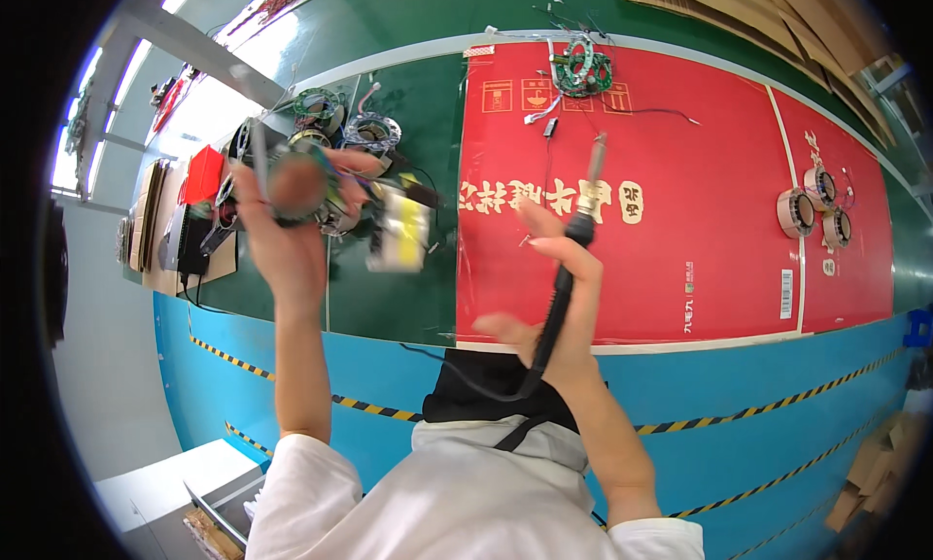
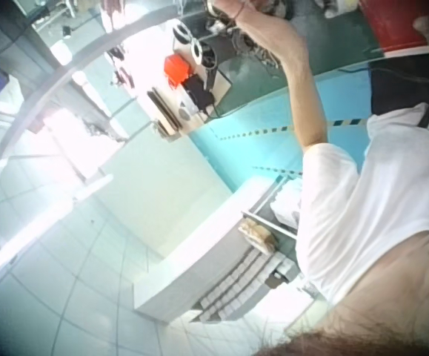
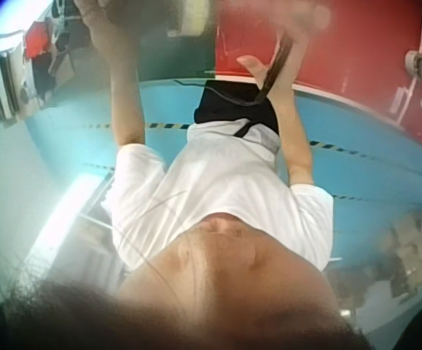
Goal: The person is soldering components and wires onto circular circuit boards at a workbench.
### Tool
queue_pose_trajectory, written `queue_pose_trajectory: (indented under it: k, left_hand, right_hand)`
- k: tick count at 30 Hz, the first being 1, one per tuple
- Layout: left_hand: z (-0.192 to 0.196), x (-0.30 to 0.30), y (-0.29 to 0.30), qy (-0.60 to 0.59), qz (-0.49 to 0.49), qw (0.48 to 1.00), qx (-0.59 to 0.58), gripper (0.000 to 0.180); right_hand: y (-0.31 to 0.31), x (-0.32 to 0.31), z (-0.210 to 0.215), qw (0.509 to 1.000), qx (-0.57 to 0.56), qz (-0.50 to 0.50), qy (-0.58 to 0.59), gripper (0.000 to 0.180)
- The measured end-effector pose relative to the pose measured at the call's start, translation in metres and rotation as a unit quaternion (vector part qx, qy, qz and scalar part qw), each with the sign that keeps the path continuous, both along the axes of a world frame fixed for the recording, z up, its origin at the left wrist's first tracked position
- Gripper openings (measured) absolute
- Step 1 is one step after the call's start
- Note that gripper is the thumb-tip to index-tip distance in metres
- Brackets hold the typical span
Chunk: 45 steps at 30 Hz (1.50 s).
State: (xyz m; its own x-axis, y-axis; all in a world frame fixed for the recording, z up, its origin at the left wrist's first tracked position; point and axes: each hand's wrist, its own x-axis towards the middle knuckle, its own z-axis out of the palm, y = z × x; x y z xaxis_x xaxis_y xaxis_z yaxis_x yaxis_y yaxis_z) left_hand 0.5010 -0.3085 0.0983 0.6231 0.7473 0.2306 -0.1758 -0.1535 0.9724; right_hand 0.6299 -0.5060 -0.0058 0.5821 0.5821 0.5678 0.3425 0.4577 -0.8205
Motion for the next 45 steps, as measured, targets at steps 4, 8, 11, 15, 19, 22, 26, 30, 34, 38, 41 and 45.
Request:
queue_pose_trajectory:
  k: [4,8,11,15,19,22,26,30,34,38,41,45]
  left_hand:
    - [-0.027,0.010,-0.028,0.018,-0.049,0.988,-0.142,0.079]
    - [-0.032,0.025,-0.031,0.021,-0.102,0.971,-0.217,0.076]
    - [-0.026,0.026,-0.037,0.060,-0.118,0.973,-0.188,0.069]
    - [-0.040,0.027,-0.034,0.065,-0.201,0.963,-0.167,0.045]
    - [-0.038,0.028,-0.045,0.072,-0.230,0.965,-0.101,0.040]
    - [-0.051,0.037,-0.037,0.063,-0.179,0.978,-0.087,0.039]
    - [-0.067,0.041,-0.015,0.186,0.053,0.904,0.382,0.048]
    - [-0.074,0.029,0.016,0.359,0.096,0.756,0.538,0.040]
    - [-0.074,0.027,0.032,0.436,0.140,0.721,0.520,0.039]
    - [-0.045,0.002,0.029,0.416,0.150,0.744,0.501,0.030]
    - [-0.011,0.000,0.009,0.394,0.200,0.759,0.479,0.021]
    - [-0.006,0.003,0.003,0.351,0.227,0.778,0.469,0.019]
  right_hand:
    - [0.022,-0.019,0.022,0.995,0.020,0.054,0.077,0.076]
    - [0.013,-0.014,0.024,0.996,-0.014,0.000,0.088,0.063]
    - [0.001,-0.007,0.028,0.993,-0.006,-0.064,0.101,0.062]
    - [-0.016,0.006,0.032,0.979,-0.008,-0.155,0.133,0.056]
    - [-0.031,0.008,0.030,0.974,0.013,-0.200,0.105,0.055]
    - [-0.040,0.016,0.027,0.976,0.043,-0.207,0.054,0.054]
    - [-0.046,0.023,0.023,0.971,0.043,-0.234,-0.002,0.053]
    - [-0.054,0.026,0.025,0.930,0.097,-0.355,0.006,0.047]
    - [-0.067,0.032,0.025,0.912,0.118,-0.392,0.004,0.044]
    - [-0.057,0.036,0.004,0.962,0.090,-0.254,-0.053,0.057]
    - [-0.056,0.029,-0.004,0.973,0.056,-0.219,-0.050,0.062]
    - [-0.058,0.026,-0.007,0.978,-0.020,-0.193,-0.070,0.058]
